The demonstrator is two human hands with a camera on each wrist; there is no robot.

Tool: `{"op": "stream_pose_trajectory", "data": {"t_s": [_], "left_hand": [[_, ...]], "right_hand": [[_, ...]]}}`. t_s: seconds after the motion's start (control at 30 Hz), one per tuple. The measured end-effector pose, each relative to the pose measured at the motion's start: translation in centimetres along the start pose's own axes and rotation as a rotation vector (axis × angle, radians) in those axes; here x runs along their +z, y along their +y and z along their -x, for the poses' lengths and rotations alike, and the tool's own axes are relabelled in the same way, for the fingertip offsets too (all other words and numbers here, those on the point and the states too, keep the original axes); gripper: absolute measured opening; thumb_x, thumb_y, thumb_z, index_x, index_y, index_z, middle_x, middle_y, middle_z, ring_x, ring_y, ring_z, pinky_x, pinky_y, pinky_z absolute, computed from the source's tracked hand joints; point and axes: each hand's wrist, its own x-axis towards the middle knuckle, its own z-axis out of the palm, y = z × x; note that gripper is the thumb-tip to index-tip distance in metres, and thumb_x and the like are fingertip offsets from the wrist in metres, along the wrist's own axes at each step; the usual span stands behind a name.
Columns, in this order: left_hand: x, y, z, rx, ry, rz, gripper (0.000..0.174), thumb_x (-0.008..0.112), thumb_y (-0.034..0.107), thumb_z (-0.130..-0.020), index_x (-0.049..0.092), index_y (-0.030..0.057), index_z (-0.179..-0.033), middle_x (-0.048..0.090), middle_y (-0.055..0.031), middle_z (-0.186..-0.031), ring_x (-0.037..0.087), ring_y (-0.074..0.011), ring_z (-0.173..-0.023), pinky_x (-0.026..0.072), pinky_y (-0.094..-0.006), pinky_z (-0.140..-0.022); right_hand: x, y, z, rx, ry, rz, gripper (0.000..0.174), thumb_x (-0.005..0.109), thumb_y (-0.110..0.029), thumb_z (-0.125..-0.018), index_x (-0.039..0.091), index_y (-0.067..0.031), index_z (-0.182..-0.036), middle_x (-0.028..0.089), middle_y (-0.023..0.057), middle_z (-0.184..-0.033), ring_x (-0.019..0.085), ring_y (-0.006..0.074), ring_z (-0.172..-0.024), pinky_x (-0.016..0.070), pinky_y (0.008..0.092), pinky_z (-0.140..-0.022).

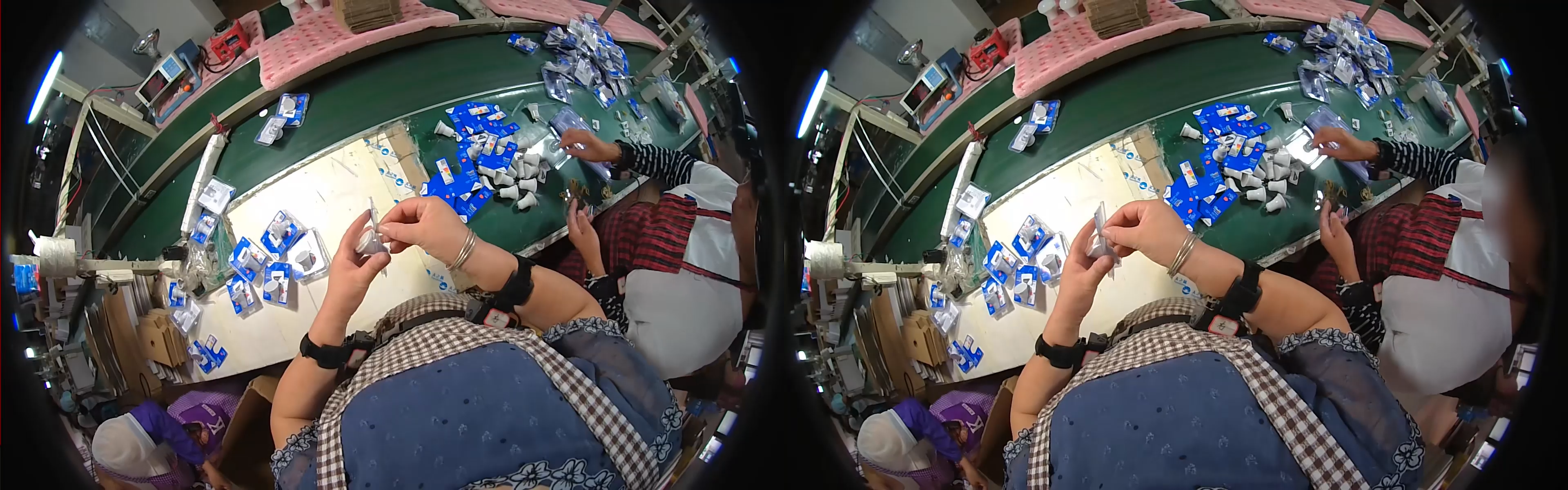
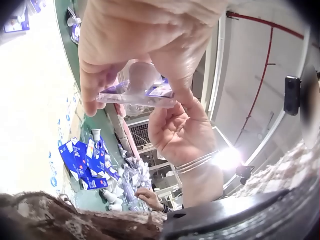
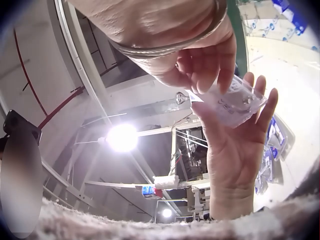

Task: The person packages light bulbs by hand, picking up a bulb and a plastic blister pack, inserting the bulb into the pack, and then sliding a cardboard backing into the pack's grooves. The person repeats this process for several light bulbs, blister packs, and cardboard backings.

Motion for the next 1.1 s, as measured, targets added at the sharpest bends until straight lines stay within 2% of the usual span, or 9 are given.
{"op": "stream_pose_trajectory", "data": {"t_s": [0.23, 0.3, 0.4, 0.67, 0.77, 0.8, 0.87, 0.93, 1.1], "left_hand": [[-0.3, 0.0, 0.9, 0.027, -0.023, -0.072, 0.07, 0.066, 0.012, -0.083, 0.028, 0.0056, -0.142, 0.05, -0.0111, -0.122, 0.053, -0.0174, -0.105, 0.0478, -0.0299, -0.085], [-0.4, 0.0, 1.1, -0.049, -0.004, 0.064, 0.067, 0.056, 0.029, -0.089, 0.023, 0.0044, -0.142, 0.046, -0.0126, -0.129, 0.055, -0.0244, -0.11, 0.0487, -0.0398, -0.09], [-0.1, 0.3, 1.5, -0.069, -0.01, 0.208, 0.062, 0.044, 0.035, -0.092, 0.022, 0.0054, -0.142, 0.046, -0.0143, -0.129, 0.054, -0.0277, -0.112, 0.0492, -0.0457, -0.091], [0.0, 0.0, -0.1, -0.139, -0.02, 0.213, 0.055, 0.041, 0.036, -0.092, 0.029, 0.0041, -0.135, 0.05, -0.0149, -0.123, 0.059, -0.0275, -0.104, 0.0505, -0.0431, -0.087], [0.9, -0.5, -0.8, -0.09, -0.005, 0.064, 0.049, 0.04, 0.031, -0.093, 0.033, 0.004, -0.133, 0.051, -0.0155, -0.122, 0.06, -0.0269, -0.102, 0.0509, -0.0403, -0.085], [1.2, -0.6, -1.0, -0.061, 0.005, -0.01, 0.046, 0.04, 0.029, -0.094, 0.034, 0.0042, -0.132, 0.051, -0.0158, -0.122, 0.06, -0.0264, -0.101, 0.051, -0.0389, -0.085], [1.6, -0.8, -1.0, -0.077, -0.023, -0.031, 0.043, 0.04, 0.023, -0.093, 0.035, 0.004, -0.132, 0.051, -0.0161, -0.121, 0.06, -0.0252, -0.1, 0.0509, -0.0374, -0.083], [1.8, -1.2, -1.2, -0.054, -0.015, -0.151, 0.043, 0.043, 0.02, -0.092, 0.035, 0.0041, -0.131, 0.052, -0.0158, -0.121, 0.061, -0.0235, -0.1, 0.0506, -0.0343, -0.08], [2.0, -0.5, -1.0, -0.082, -0.004, -0.257, 0.045, 0.052, 0.014, -0.088, 0.038, 0.0045, -0.13, 0.054, -0.0108, -0.113, 0.057, -0.0164, -0.096, 0.0465, -0.0272, -0.077]], "right_hand": [[0.6, 0.5, 0.0, -0.017, -0.009, -0.043, 0.01, 0.064, -0.008, -0.078, 0.062, 0.0014, -0.081, 0.064, 0.0061, -0.075, 0.063, 0.0118, -0.063, 0.0548, 0.0237, -0.059], [0.5, 0.7, -0.3, 0.01, 0.004, -0.093, 0.009, 0.064, -0.007, -0.078, 0.061, 0.0011, -0.08, 0.063, 0.0055, -0.074, 0.063, 0.0121, -0.063, 0.0546, 0.024, -0.059], [0.7, 1.8, -0.4, 0.054, 0.008, -0.177, 0.008, 0.064, -0.007, -0.078, 0.061, 0.0003, -0.079, 0.062, 0.0044, -0.073, 0.062, 0.0121, -0.064, 0.054, 0.0244, -0.059], [0.3, 2.8, 0.4, -0.027, 0.009, -0.156, 0.007, 0.064, -0.009, -0.078, 0.062, -0.002, -0.08, 0.064, 0.0052, -0.076, 0.06, 0.012, -0.069, 0.0492, 0.025, -0.066], [-1.0, 1.6, 0.7, -0.478, 0.399, 0.432, 0.008, 0.066, -0.007, -0.078, 0.063, -0.0031, -0.085, 0.062, 0.0035, -0.084, 0.06, 0.0133, -0.078, 0.0484, 0.0268, -0.07], [-1.5, 0.9, 0.7, -0.475, 0.406, 0.434, 0.008, 0.066, -0.007, -0.078, 0.063, -0.0031, -0.085, 0.062, 0.0035, -0.084, 0.06, 0.0133, -0.078, 0.0484, 0.0268, -0.07], [-2.6, 0.0, 0.6, -0.784, 0.428, 0.74, 0.01, 0.067, -0.004, -0.075, 0.065, -0.0053, -0.084, 0.063, 0.0061, -0.084, 0.06, 0.0194, -0.08, 0.0475, 0.0299, -0.072], [-3.3, -0.9, 1.1, -0.705, 0.343, 0.706, 0.011, 0.067, -0.006, -0.075, 0.066, -0.0074, -0.085, 0.064, 0.0061, -0.086, 0.059, 0.0225, -0.083, 0.0446, 0.0328, -0.076], [-5.0, -1.1, 1.6, -0.656, -0.01, 1.119, 0.011, 0.064, -0.013, -0.078, 0.068, -0.0121, -0.088, 0.065, 0.0009, -0.086, 0.059, 0.0211, -0.083, 0.0409, 0.0346, -0.079]]}}
